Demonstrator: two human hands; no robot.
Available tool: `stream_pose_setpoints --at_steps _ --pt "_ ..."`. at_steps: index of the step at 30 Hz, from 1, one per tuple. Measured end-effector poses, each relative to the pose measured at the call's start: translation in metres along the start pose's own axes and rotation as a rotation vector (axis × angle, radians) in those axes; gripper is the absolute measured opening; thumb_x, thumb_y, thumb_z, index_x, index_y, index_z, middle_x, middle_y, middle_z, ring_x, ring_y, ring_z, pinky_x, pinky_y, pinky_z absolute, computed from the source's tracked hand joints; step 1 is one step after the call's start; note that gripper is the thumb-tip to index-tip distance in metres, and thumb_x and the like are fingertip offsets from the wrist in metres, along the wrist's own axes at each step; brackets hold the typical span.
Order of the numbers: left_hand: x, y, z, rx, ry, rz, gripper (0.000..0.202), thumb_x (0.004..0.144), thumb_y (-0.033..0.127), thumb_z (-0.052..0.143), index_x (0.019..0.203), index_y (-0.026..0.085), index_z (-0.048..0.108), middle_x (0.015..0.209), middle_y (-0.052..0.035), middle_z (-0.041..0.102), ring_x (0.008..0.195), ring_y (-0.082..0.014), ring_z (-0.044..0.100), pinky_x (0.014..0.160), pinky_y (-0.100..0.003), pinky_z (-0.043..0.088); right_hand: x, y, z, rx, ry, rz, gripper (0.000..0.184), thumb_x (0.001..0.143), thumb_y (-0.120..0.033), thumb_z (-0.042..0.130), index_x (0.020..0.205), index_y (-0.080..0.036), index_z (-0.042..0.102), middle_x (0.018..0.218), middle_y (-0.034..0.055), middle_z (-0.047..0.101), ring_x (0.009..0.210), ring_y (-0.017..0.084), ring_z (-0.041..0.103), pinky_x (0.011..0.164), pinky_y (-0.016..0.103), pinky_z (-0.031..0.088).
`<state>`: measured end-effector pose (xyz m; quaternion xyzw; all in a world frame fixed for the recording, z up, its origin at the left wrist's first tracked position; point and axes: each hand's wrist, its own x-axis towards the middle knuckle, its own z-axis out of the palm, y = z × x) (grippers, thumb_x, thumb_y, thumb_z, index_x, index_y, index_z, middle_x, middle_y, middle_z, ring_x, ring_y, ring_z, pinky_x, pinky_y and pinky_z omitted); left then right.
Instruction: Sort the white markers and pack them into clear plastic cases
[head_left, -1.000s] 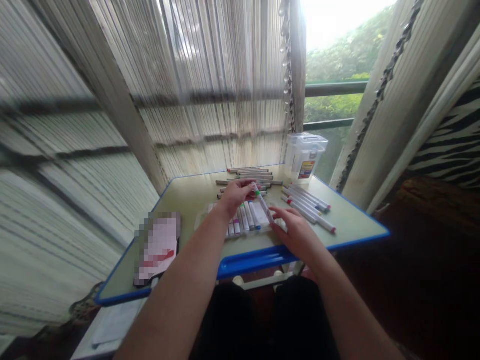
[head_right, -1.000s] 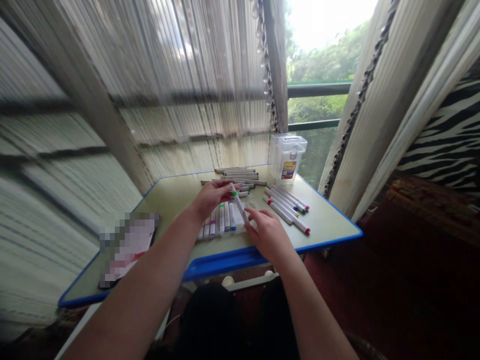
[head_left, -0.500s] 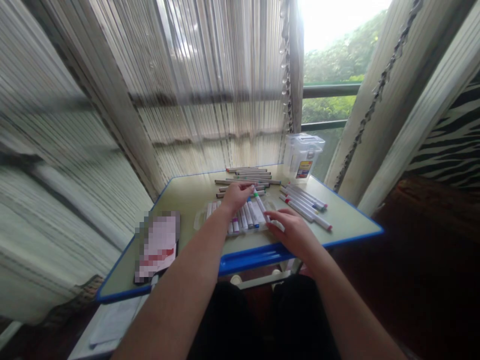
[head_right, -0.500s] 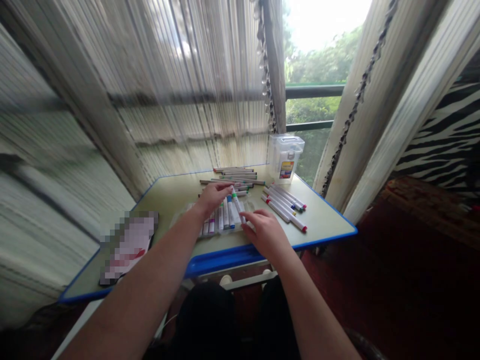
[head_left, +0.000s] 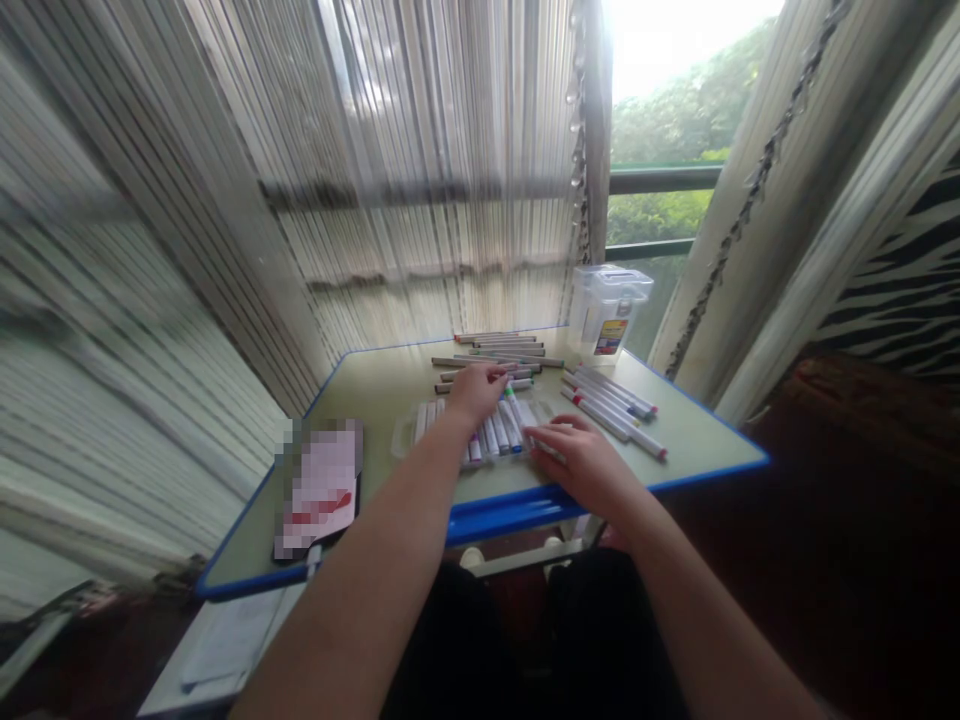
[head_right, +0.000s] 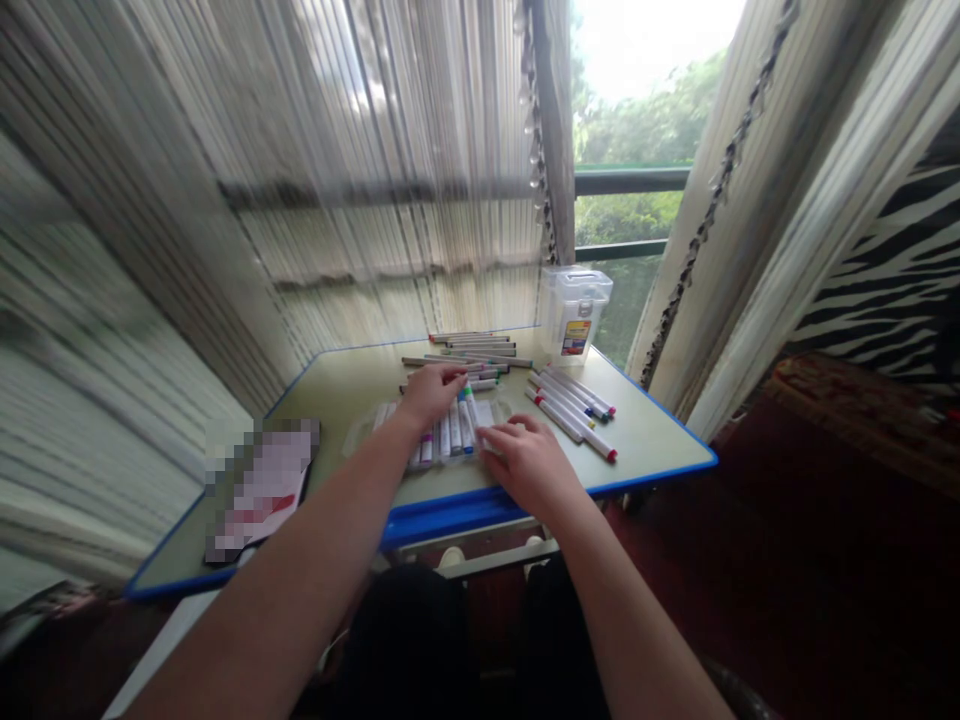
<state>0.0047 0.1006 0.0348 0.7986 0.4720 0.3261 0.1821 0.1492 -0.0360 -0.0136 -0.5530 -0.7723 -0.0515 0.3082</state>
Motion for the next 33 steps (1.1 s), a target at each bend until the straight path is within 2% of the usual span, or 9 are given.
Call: stream_pose_setpoints --at_steps 4,13,18,24,33 --pt "-0.0005 -0.0006 0.0020 0.123 -0.012 0.051 0.031 0.084 0.027 0.053 0.110 0.020 0.069 0.104 -0.0074 0.072 0.096 -0.0185 0.066 0.088 -0.028 0.048 -0.0001 -0.0015 0.0002 -0.038 -0.023 0.015 0.034 0.089 -0.033 0.052 0.120 -0.024 0.063 0.115 0.0040 0.067 0.110 0.029 0.048 0.098 0.045 0.041" --pt "0.0015 -0.0039 0.0078 0.363 -0.143 0.110 0.034 0.086 0.031 0.048 0.110 0.019 0.069 0.112 -0.0078 0.069 0.107 -0.0199 0.061 0.096 -0.030 0.043 -0.0003 -0.0018 -0.0001 -0.036 -0.058 0.016 0.034 0.087 -0.036 0.054 0.118 -0.026 0.063 0.115 0.0041 0.066 0.110 0.028 0.047 0.098 0.044 0.040" --pt "-0.0011 -0.0022 0.0083 0.452 -0.122 0.117 0.033 0.084 0.032 0.049 0.107 0.022 0.071 0.109 -0.0079 0.069 0.105 -0.0211 0.060 0.096 -0.031 0.043 -0.0002 -0.0010 0.0004 -0.026 -0.067 0.026 0.036 0.086 -0.036 0.054 0.120 -0.026 0.063 0.115 0.0037 0.066 0.111 0.029 0.046 0.099 0.045 0.039" --pt "-0.0031 0.0010 0.0043 0.516 -0.142 0.148 0.029 0.082 0.034 0.051 0.098 0.025 0.074 0.100 -0.0059 0.070 0.099 -0.0206 0.061 0.093 -0.031 0.045 0.0003 0.0011 0.0011 -0.022 -0.063 0.024 0.037 0.086 -0.037 0.055 0.121 -0.026 0.062 0.115 0.0045 0.066 0.110 0.028 0.047 0.099 0.044 0.040" --pt "-0.0054 0.0028 0.0048 0.508 -0.153 0.111 0.028 0.081 0.036 0.053 0.098 0.026 0.073 0.105 -0.0059 0.069 0.102 -0.0215 0.060 0.095 -0.033 0.044 -0.0011 -0.0058 -0.0016 -0.094 -0.022 0.013 0.031 0.086 -0.036 0.055 0.115 -0.028 0.065 0.113 0.0048 0.066 0.110 0.028 0.045 0.098 0.045 0.038"
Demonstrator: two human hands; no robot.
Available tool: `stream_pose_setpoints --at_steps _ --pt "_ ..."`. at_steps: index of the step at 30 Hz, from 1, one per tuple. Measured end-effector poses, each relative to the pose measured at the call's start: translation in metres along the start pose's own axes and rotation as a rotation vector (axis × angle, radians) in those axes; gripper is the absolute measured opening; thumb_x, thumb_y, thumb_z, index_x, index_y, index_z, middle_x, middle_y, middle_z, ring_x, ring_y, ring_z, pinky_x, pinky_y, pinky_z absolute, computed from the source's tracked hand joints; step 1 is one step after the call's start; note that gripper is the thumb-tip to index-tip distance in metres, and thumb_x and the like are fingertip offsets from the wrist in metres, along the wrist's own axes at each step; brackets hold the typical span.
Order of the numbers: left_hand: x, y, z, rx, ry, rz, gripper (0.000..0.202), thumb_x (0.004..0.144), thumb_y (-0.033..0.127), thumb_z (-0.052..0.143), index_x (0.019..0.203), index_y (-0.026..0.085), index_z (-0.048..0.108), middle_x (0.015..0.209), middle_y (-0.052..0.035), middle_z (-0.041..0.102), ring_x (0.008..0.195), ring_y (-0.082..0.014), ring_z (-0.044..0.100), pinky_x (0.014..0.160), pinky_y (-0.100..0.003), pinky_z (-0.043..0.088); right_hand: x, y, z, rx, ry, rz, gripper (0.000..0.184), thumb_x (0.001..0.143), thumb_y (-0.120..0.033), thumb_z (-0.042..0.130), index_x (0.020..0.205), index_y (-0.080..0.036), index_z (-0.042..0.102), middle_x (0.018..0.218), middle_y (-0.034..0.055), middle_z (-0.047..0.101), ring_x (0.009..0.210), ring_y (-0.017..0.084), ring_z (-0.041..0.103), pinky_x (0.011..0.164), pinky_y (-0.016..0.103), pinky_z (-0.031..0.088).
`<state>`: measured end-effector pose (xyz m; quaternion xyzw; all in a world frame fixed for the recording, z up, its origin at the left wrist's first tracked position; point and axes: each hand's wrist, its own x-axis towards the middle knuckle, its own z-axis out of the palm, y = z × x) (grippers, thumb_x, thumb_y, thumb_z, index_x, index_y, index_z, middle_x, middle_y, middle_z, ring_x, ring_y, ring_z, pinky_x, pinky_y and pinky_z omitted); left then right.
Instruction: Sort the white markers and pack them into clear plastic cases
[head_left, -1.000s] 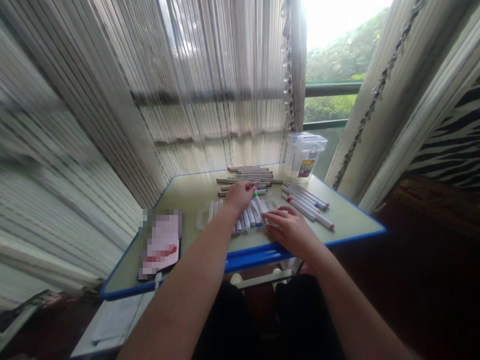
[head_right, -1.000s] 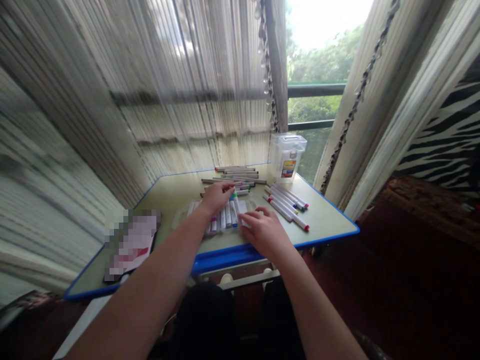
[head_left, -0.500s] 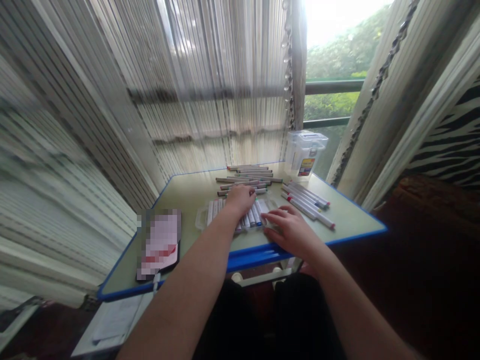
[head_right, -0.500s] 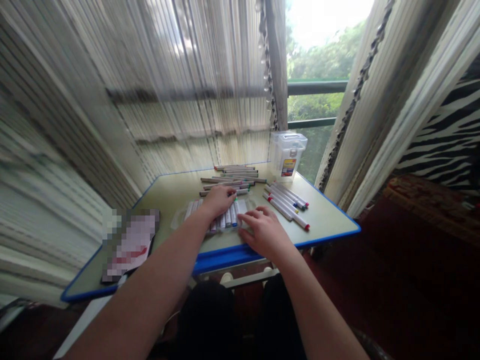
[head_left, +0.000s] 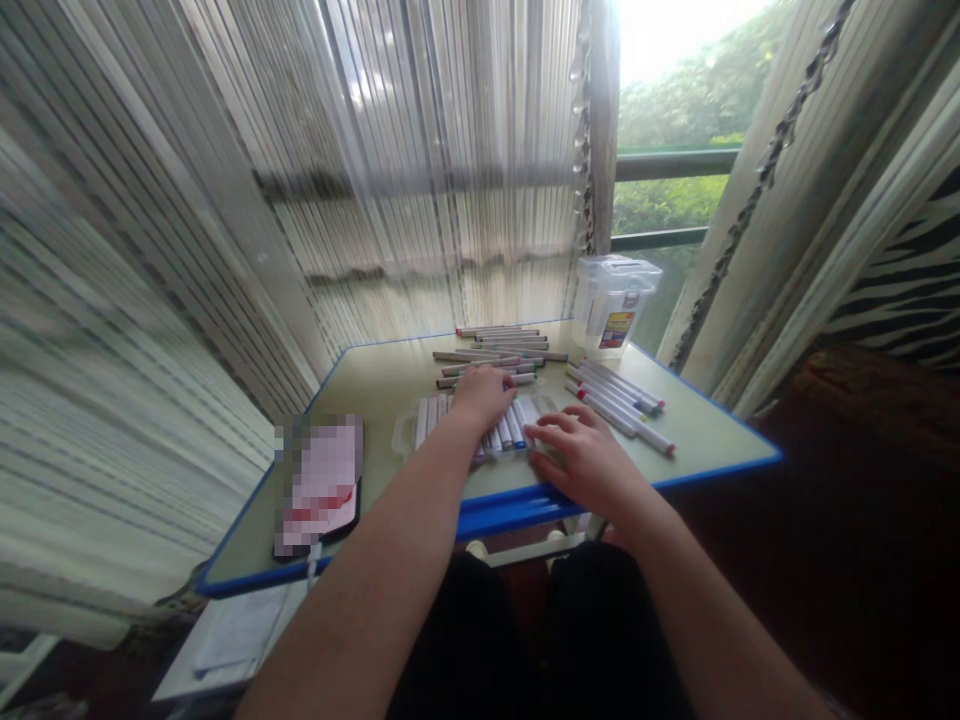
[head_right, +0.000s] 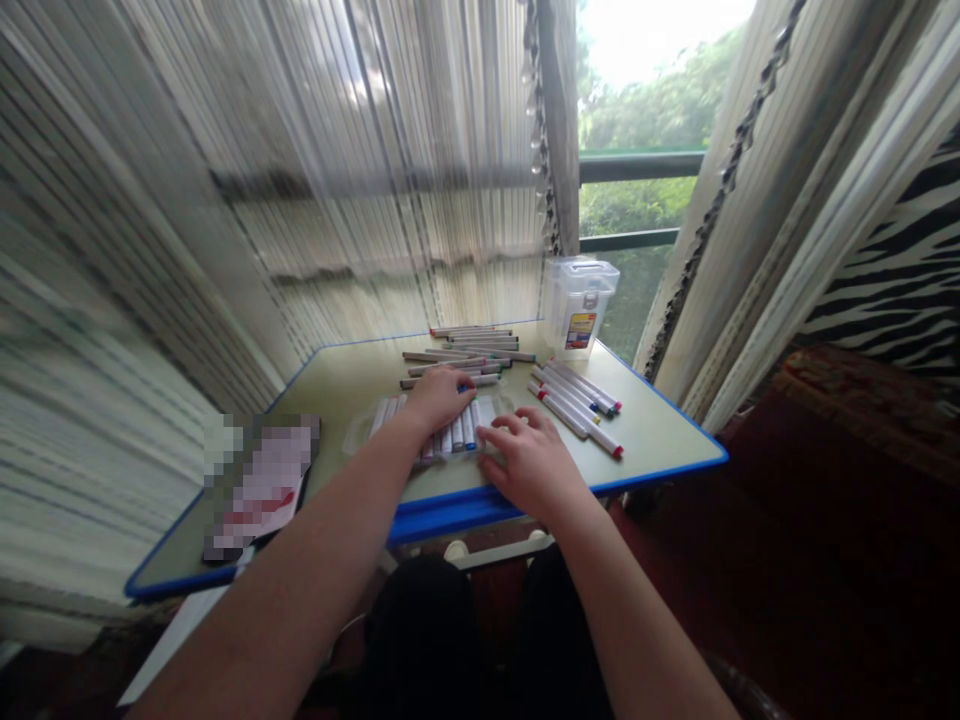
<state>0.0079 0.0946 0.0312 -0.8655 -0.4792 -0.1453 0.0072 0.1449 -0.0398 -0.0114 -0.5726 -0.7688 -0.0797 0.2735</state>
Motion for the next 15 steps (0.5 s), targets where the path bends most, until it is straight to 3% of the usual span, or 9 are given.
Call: stream_pose_setpoints --at_steps 9,15 --pt "-0.0001 0.0020 -0.0009 -0.042 0.029 -0.020 0.031 0.080 0.033 0.056 0.107 0.023 0.069 0.110 -0.0068 0.068 0.104 -0.0217 0.059 0.096 -0.032 0.043 0.0003 -0.0005 -0.0018 0.005 -0.005 -0.010 0.030 0.087 -0.035 0.054 0.114 -0.029 0.066 0.111 0.0060 0.066 0.107 0.028 0.047 0.097 0.044 0.038" --pt "-0.0018 0.0034 -0.0043 0.002 -0.001 0.006 0.026 0.081 0.033 0.054 0.093 0.023 0.075 0.101 -0.0059 0.070 0.098 -0.0207 0.061 0.092 -0.029 0.045 0.0010 0.0009 -0.0016 0.029 -0.004 -0.011 0.029 0.088 -0.034 0.053 0.113 -0.027 0.066 0.111 0.0065 0.067 0.108 0.027 0.048 0.097 0.044 0.039"
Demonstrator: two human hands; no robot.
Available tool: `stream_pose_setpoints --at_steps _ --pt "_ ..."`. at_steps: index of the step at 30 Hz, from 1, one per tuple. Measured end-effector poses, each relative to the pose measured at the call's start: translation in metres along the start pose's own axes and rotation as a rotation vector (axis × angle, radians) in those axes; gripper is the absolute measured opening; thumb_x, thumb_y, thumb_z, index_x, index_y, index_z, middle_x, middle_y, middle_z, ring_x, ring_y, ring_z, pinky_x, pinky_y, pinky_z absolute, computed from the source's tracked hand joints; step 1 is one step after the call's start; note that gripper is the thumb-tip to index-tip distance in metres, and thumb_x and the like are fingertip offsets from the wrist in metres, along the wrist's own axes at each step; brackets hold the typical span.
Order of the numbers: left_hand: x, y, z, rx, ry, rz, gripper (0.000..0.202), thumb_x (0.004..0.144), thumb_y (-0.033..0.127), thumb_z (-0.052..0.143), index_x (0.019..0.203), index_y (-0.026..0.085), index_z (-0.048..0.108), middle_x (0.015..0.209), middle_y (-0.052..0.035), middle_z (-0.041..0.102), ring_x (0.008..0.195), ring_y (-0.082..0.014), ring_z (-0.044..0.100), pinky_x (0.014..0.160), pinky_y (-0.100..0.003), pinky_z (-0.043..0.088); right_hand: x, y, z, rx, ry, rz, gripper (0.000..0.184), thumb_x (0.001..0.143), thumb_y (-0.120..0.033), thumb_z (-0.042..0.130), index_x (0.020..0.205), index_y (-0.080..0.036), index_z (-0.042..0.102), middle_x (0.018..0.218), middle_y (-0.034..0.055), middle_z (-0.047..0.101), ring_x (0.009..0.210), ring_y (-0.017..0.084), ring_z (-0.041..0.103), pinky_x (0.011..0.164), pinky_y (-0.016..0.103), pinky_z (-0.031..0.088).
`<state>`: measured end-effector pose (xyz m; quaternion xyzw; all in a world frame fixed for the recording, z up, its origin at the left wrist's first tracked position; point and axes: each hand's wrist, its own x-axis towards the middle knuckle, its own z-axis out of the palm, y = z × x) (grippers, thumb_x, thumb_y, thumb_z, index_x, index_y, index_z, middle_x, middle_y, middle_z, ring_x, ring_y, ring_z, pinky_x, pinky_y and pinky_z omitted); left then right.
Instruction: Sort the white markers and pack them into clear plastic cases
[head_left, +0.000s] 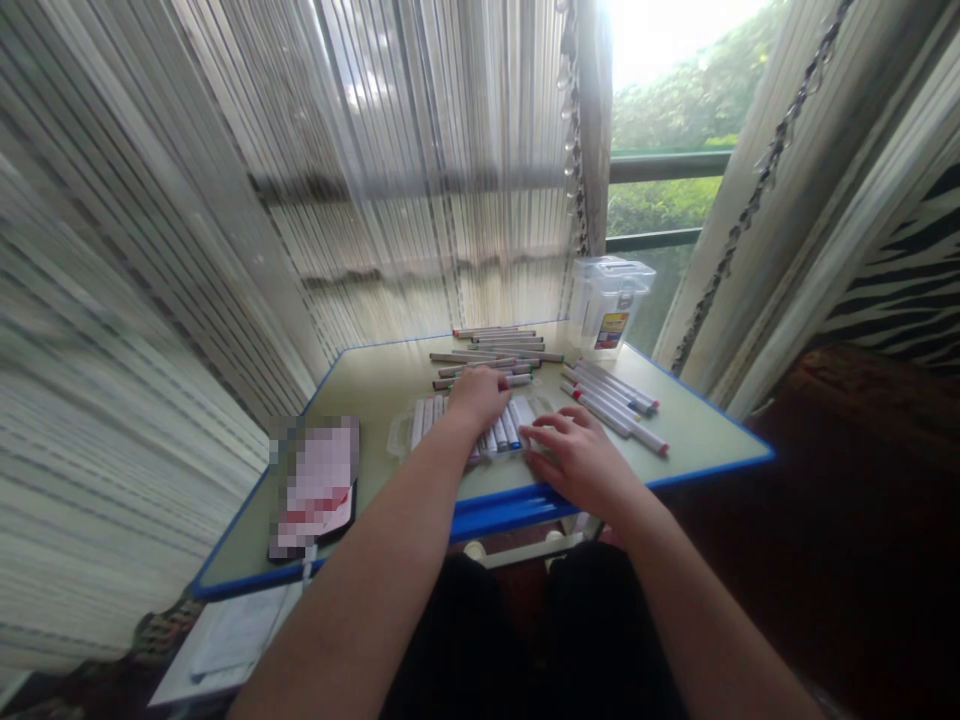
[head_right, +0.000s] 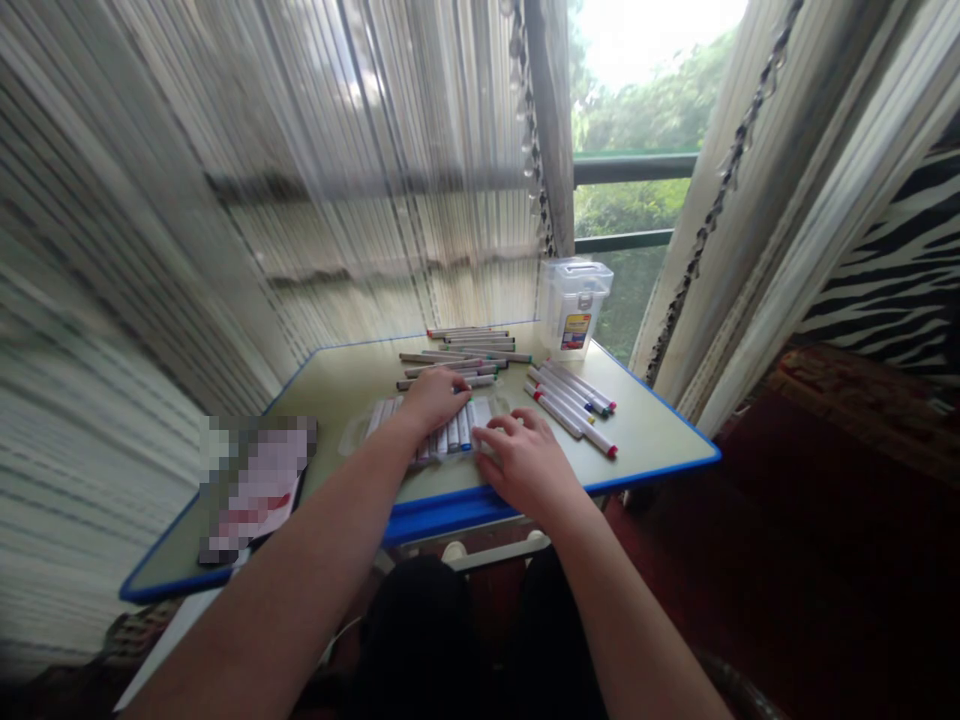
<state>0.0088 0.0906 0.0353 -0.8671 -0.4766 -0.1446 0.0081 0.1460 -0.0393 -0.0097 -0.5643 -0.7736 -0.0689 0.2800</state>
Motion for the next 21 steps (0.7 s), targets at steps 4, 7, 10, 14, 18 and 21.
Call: stream_pose_setpoints --at_steps 4,7,10,14,18,21 --pt "0.001 -0.001 0.002 -0.038 0.005 0.006 0.026 0.081 0.032 0.053 0.091 0.021 0.075 0.097 -0.0063 0.072 0.097 -0.0204 0.063 0.090 -0.028 0.046 0.000 0.003 0.002 0.052 -0.018 -0.002 0.033 0.090 -0.033 0.048 0.116 -0.022 0.065 0.108 0.0066 0.069 0.108 0.026 0.050 0.098 0.041 0.041" --pt "0.004 -0.004 0.003 -0.179 0.040 -0.039 0.026 0.081 0.029 0.053 0.095 0.019 0.073 0.097 -0.0057 0.073 0.093 -0.0185 0.065 0.087 -0.027 0.047 0.000 0.005 0.004 0.072 0.000 0.016 0.036 0.091 -0.034 0.046 0.119 -0.019 0.062 0.109 0.0078 0.069 0.109 0.027 0.050 0.097 0.041 0.041" --pt "0.007 -0.009 0.002 -0.315 0.108 -0.127 0.026 0.081 0.024 0.053 0.100 0.017 0.071 0.099 -0.0060 0.073 0.091 -0.0171 0.066 0.084 -0.026 0.049 0.000 0.006 0.004 0.088 0.010 0.028 0.034 0.090 -0.034 0.048 0.117 -0.020 0.063 0.110 0.0070 0.068 0.109 0.026 0.050 0.097 0.041 0.041" --pt "0.008 -0.016 -0.004 -0.322 0.092 -0.202 0.024 0.079 0.020 0.055 0.096 0.016 0.071 0.096 -0.0064 0.073 0.091 -0.0178 0.066 0.084 -0.026 0.049 0.000 0.004 0.001 0.105 -0.003 0.022 0.030 0.089 -0.034 0.050 0.113 -0.024 0.066 0.111 0.0047 0.068 0.108 0.026 0.050 0.097 0.042 0.041" --pt "0.006 -0.016 -0.010 -0.248 0.087 -0.192 0.024 0.078 0.018 0.054 0.092 0.018 0.073 0.095 -0.0059 0.073 0.092 -0.0185 0.066 0.086 -0.027 0.048 -0.001 0.001 -0.002 0.094 -0.007 0.007 0.034 0.088 -0.032 0.051 0.120 -0.026 0.062 0.115 0.0049 0.067 0.110 0.027 0.049 0.098 0.043 0.041" --pt "0.005 -0.015 -0.010 -0.216 0.054 -0.178 0.027 0.078 0.015 0.052 0.094 0.021 0.073 0.098 -0.0056 0.073 0.096 -0.0188 0.066 0.089 -0.028 0.048 -0.001 0.000 -0.002 0.084 -0.011 0.014 0.040 0.087 -0.032 0.051 0.126 -0.023 0.058 0.114 0.0078 0.066 0.110 0.027 0.050 0.097 0.043 0.041"
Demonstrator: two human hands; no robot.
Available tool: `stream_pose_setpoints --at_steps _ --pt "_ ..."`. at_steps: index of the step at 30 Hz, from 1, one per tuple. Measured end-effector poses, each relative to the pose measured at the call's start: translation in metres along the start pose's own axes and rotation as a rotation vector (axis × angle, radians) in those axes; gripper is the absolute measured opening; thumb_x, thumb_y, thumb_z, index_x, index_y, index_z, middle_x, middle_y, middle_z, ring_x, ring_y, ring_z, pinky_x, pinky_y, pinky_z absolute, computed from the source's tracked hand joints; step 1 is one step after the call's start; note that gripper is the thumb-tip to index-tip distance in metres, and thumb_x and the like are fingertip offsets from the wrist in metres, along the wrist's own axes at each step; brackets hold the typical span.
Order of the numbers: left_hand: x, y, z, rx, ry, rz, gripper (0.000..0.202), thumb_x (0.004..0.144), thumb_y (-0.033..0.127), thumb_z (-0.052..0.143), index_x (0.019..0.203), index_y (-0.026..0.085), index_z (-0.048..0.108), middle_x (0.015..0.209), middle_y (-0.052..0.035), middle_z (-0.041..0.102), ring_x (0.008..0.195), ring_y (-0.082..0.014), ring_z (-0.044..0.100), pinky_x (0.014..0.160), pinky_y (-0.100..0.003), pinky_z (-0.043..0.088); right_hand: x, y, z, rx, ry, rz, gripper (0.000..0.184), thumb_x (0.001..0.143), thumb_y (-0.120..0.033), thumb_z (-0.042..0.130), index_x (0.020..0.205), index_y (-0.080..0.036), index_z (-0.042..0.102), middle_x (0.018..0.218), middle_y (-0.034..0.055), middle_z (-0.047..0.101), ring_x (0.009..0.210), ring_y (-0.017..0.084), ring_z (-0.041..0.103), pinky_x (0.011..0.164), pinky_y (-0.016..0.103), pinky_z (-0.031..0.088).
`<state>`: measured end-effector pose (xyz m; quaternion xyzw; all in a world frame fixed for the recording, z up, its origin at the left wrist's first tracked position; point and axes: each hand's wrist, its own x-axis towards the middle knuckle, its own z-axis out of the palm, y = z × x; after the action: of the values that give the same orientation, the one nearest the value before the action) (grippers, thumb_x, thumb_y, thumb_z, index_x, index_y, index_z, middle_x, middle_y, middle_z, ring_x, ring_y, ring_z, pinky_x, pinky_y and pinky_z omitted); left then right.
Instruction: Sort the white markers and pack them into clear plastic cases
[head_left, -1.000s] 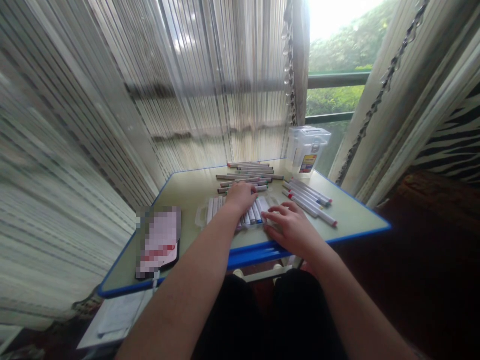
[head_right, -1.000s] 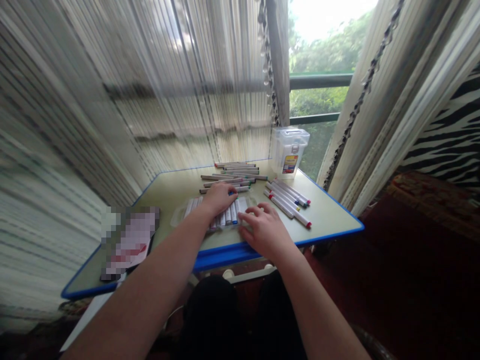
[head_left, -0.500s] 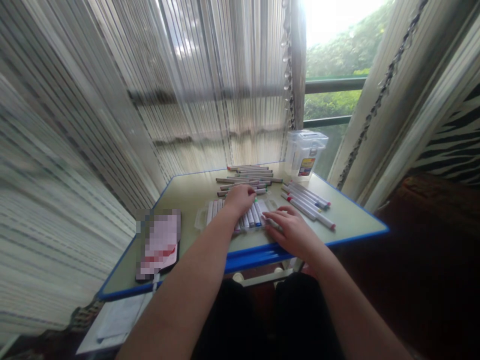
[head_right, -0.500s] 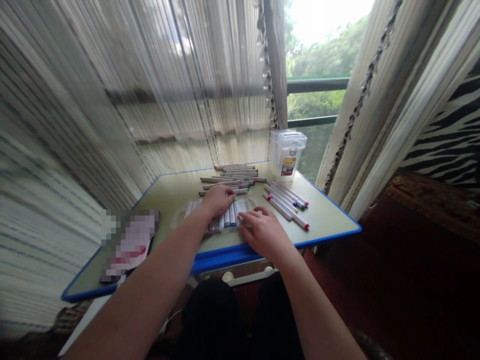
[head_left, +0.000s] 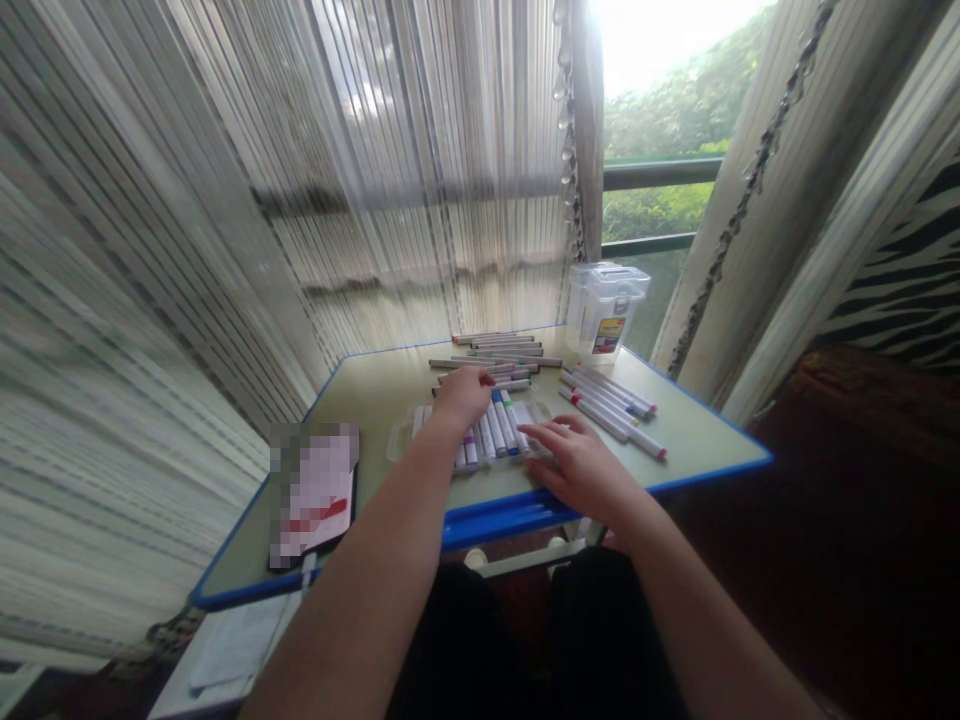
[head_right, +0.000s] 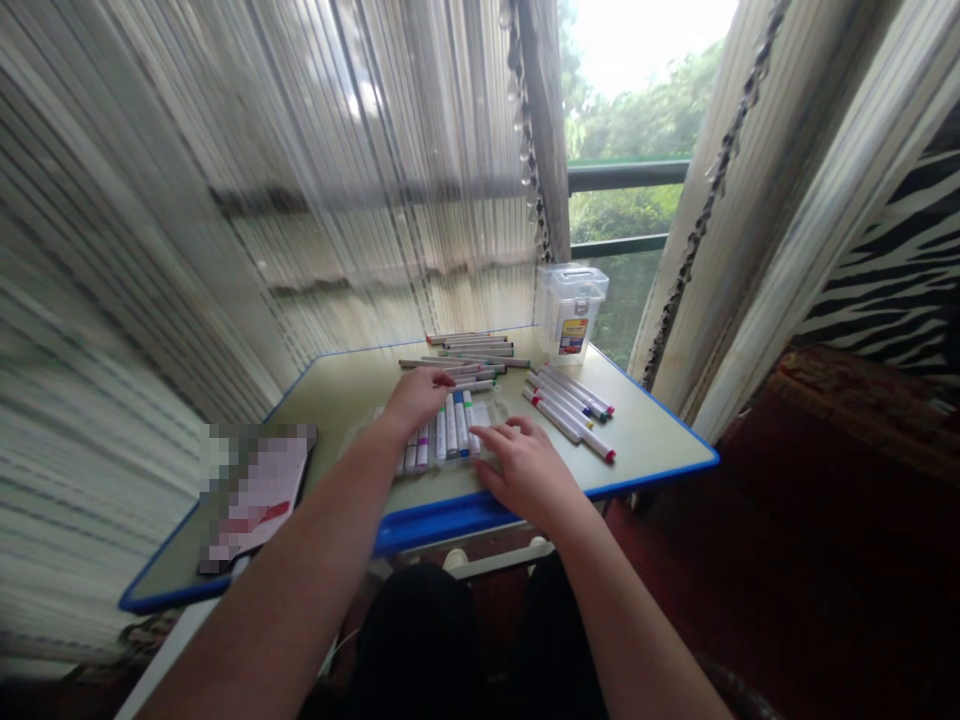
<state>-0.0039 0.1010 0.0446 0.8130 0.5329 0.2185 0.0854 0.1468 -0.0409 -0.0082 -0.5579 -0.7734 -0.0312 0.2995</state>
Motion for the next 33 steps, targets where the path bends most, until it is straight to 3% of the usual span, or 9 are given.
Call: stream_pose_setpoints --at_steps 6,13,21,26,33 --pt "-0.0024 0.0009 0.0010 0.107 -0.084 -0.003 0.034 0.077 0.013 0.049 0.100 0.023 0.073 0.106 -0.0066 0.071 0.104 -0.0203 0.064 0.093 -0.029 0.046 0.0008 0.0015 0.0008 0.015 -0.032 -0.012 0.031 0.086 -0.032 0.054 0.115 -0.025 0.064 0.114 0.0053 0.066 0.110 0.026 0.050 0.098 0.043 0.040" --pt "-0.0026 0.0004 0.0049 0.175 -0.133 0.162 0.043 0.075 0.007 0.047 0.107 0.024 0.071 0.114 -0.0067 0.069 0.111 -0.0197 0.060 0.099 -0.028 0.042 0.0012 0.0027 0.0015 0.015 -0.031 -0.012 0.030 0.086 -0.032 0.054 0.113 -0.025 0.065 0.112 0.0062 0.067 0.110 0.026 0.050 0.097 0.044 0.040" --pt "-0.0011 -0.0012 0.0064 0.183 -0.105 0.135 0.037 0.078 0.012 0.049 0.103 0.025 0.072 0.109 -0.0067 0.070 0.106 -0.0207 0.062 0.094 -0.029 0.044 0.0014 0.0011 0.0007 0.016 -0.026 -0.004 0.030 0.086 -0.033 0.054 0.113 -0.027 0.066 0.111 0.0054 0.068 0.110 0.026 0.050 0.097 0.044 0.041" --pt "-0.0010 -0.0020 0.0065 0.168 -0.109 0.126 0.037 0.077 0.012 0.048 0.101 0.024 0.073 0.106 -0.0063 0.071 0.103 -0.0205 0.063 0.093 -0.029 0.045 0.0008 0.0024 0.0009 0.023 -0.024 0.013 0.040 0.085 -0.032 0.054 0.125 -0.026 0.059 0.117 0.0054 0.065 0.112 0.027 0.047 0.098 0.044 0.040" --pt "-0.0013 -0.0014 0.0069 0.165 -0.076 0.144 0.039 0.076 0.011 0.046 0.103 0.023 0.072 0.108 -0.0065 0.070 0.107 -0.0204 0.062 0.097 -0.029 0.044 0.0014 0.0018 0.0027 0.058 0.006 0.019 0.043 0.085 -0.034 0.054 0.126 -0.022 0.056 0.117 0.0068 0.064 0.112 0.028 0.047 0.098 0.044 0.040"
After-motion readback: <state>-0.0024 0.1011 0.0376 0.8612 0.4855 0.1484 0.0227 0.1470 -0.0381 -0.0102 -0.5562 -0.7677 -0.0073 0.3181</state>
